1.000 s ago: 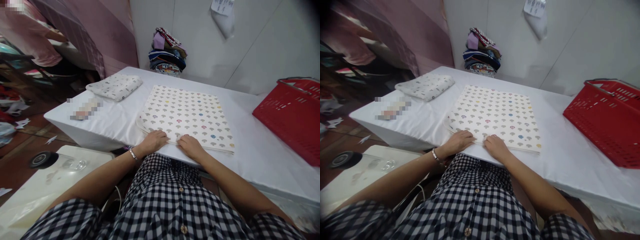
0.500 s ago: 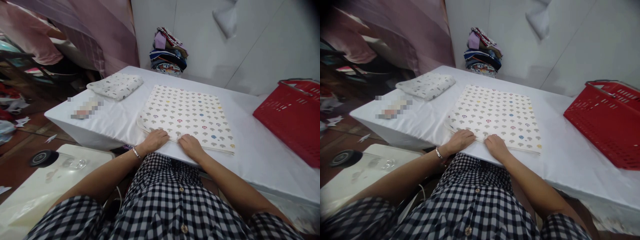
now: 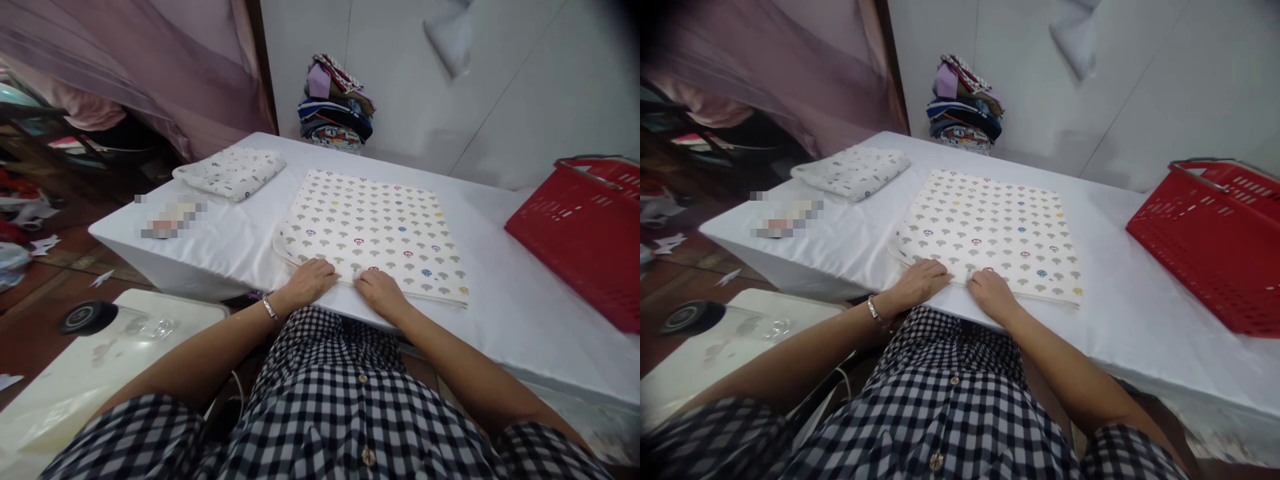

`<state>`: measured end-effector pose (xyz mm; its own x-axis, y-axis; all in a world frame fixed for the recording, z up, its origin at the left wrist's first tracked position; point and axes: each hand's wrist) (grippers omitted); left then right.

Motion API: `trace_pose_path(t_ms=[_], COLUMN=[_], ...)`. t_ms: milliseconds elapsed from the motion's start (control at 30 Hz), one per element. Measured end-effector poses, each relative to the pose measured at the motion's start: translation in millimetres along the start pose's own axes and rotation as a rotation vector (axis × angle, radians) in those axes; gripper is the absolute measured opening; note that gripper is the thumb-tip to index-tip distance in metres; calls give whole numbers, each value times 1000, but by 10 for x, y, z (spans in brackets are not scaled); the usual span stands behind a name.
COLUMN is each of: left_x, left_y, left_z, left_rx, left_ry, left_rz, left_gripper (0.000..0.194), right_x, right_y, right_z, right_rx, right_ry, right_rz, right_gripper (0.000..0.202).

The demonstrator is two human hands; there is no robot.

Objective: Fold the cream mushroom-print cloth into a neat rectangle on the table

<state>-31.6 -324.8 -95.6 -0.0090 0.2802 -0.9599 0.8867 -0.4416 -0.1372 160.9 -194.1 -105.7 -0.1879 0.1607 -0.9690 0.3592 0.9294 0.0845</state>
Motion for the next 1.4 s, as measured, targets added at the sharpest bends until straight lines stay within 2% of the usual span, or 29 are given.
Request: trace_pose_path(t_ms=[167, 400, 500, 733, 933, 1167, 1300, 1400], left_x=[-87, -224, -212, -135, -103, -119, -141, -135], left_y=[-11, 10, 11, -3, -101, -199, -237, -232], left_z=[27, -15, -36, -35, -21, -33, -23, 8], left_rx=[-4, 54, 77, 107, 132, 103, 79, 52], left_ry=[-41, -96, -100, -128, -112, -51, -36, -13], left_rz=[69, -32, -55, -68, -75, -23, 38, 63], left_gripper=[24, 26, 27, 25, 27, 28, 29, 29], right_x=[-34, -83, -80, -68, -71, -119, -62, -4], right_y=[-5, -32, -39, -30, -34, -70, -71, -46], right_z=[-21, -52, -53, -44, -34, -7, 1, 25], right_rx=[9, 127, 138, 60, 59, 75, 110, 87], right_ry=[-23, -87, -83, -63, -35, -43, -17, 18], right_rz=[-10, -60, -41, -19, -53, -71, -18, -16], right_gripper=[26, 26, 26, 27, 26, 24, 20, 24])
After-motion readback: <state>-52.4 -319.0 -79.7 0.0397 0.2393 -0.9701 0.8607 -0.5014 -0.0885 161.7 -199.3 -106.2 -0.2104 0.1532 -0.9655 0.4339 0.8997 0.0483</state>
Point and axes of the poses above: each hand's wrist, its own z-axis away from the middle knuckle, its own x-axis out of the palm, y = z × x, and after that the axes turned 13 degrees about x, right-handed
